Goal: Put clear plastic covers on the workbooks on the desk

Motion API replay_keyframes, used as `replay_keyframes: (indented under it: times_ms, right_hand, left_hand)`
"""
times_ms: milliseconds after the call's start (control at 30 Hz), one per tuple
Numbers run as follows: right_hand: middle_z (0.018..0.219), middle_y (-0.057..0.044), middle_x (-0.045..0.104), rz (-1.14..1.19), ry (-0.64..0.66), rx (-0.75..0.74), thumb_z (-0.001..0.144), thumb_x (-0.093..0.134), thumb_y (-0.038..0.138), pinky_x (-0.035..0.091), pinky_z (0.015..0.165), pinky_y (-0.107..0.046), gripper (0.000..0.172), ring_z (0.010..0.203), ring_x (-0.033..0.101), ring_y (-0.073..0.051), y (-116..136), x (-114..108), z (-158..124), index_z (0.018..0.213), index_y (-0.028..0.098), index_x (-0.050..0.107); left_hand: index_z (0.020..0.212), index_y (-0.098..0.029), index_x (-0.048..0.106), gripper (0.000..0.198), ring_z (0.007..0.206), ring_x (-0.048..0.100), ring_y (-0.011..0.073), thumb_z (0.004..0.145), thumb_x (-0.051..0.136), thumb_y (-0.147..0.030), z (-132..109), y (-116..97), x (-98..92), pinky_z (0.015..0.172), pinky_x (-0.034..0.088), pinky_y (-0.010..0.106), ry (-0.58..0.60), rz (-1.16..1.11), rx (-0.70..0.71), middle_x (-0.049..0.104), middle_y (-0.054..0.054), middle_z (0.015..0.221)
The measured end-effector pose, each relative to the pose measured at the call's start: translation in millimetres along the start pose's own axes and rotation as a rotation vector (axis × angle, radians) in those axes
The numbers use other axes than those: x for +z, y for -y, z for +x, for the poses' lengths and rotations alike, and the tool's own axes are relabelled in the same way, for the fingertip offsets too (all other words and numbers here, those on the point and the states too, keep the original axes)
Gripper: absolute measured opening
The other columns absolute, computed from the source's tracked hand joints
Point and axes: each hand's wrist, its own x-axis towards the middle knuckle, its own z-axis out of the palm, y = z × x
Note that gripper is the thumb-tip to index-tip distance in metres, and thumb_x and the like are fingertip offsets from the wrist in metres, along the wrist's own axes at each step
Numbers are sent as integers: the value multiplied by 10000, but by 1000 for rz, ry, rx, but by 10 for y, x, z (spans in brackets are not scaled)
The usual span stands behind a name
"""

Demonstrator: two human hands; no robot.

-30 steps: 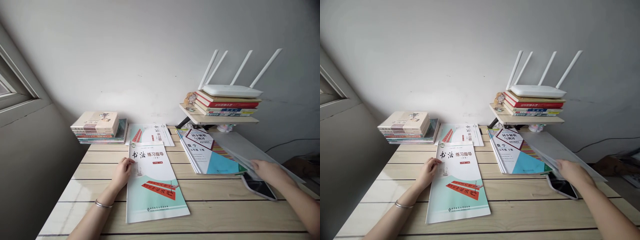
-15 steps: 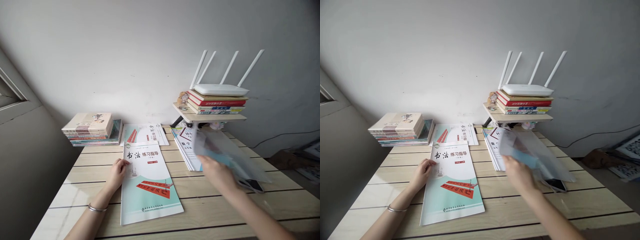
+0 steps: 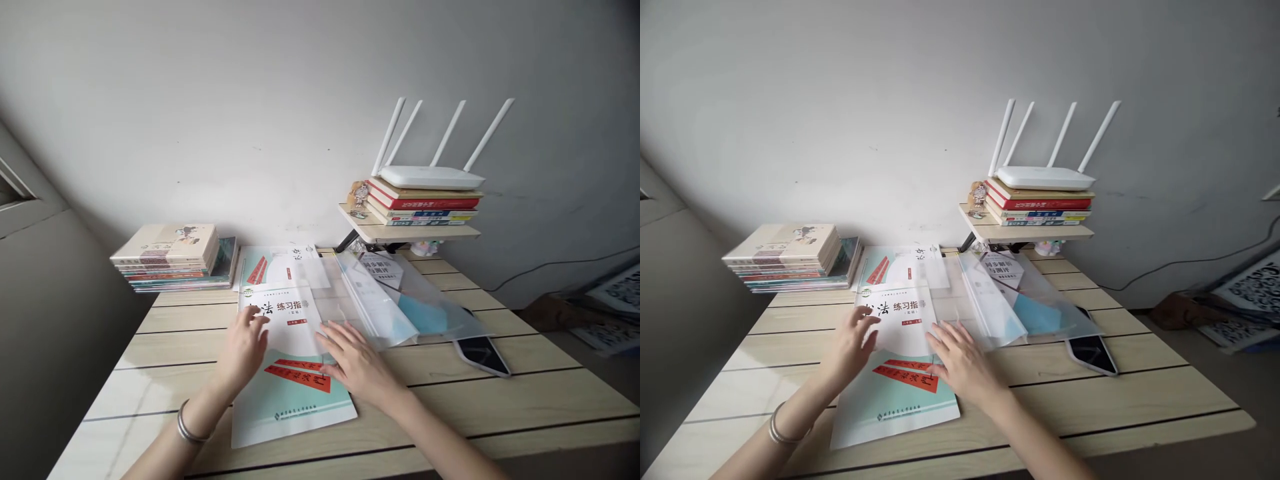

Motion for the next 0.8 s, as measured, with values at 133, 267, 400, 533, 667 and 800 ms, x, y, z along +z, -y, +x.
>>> replay_keyframes:
  times_ms: [133,267,400,533,667,800]
  right_hand:
    - [1413,-121,472,-102,-70,158,862,562,276,402,1021,-528,500,1291,427,-306,-165,-16,-392,1351,213,475]
    - [1212,-142,585,-72,-173,357,888,493,273,514,869,-432,388,1061,595,-270,-356,129,-767,1266,198,538]
    - [868,-70,645,132,-254,404,928,389,208,545,714,-300,259,789,662,-193,-415,157,-884,977,209,642]
    - [810,-53,647,407,-246,386,924,418,206,528,686,-274,257,763,641,-175,-258,-27,-680,846,216,663]
    - [783,-55,609,454,-260,387,887,515,280,502,739,-314,230,809,598,-194,-150,-161,-451,764,217,698]
    - [731,-21,593,580,-74,490,834,572,342,461,575,-268,213,577,512,-129,-231,-190,-395,738,214,714]
  left_hand:
    - [1065,-196,619,251,1031,566,271,841,520,-146,153,-380,101,843,530,438,270,-118,185,552,112,1158]
    - [1087,-193,644,280,1077,550,319,814,584,-178,235,-670,253,881,509,481,424,-150,264,575,119,1174]
    - [1086,-197,655,269,967,609,249,839,558,-242,252,-928,364,868,519,418,478,-414,166,591,118,1149]
    - [1126,-158,620,381,682,607,152,829,577,-393,281,-1191,475,626,528,292,659,-837,-169,658,87,932]
    - [808,-137,647,116,539,550,119,768,587,-228,326,-1321,575,523,457,236,642,-956,-403,591,-2,591]
    - [700,-161,598,57,522,562,113,727,557,-132,349,-1274,579,533,447,230,501,-897,-410,574,-30,554]
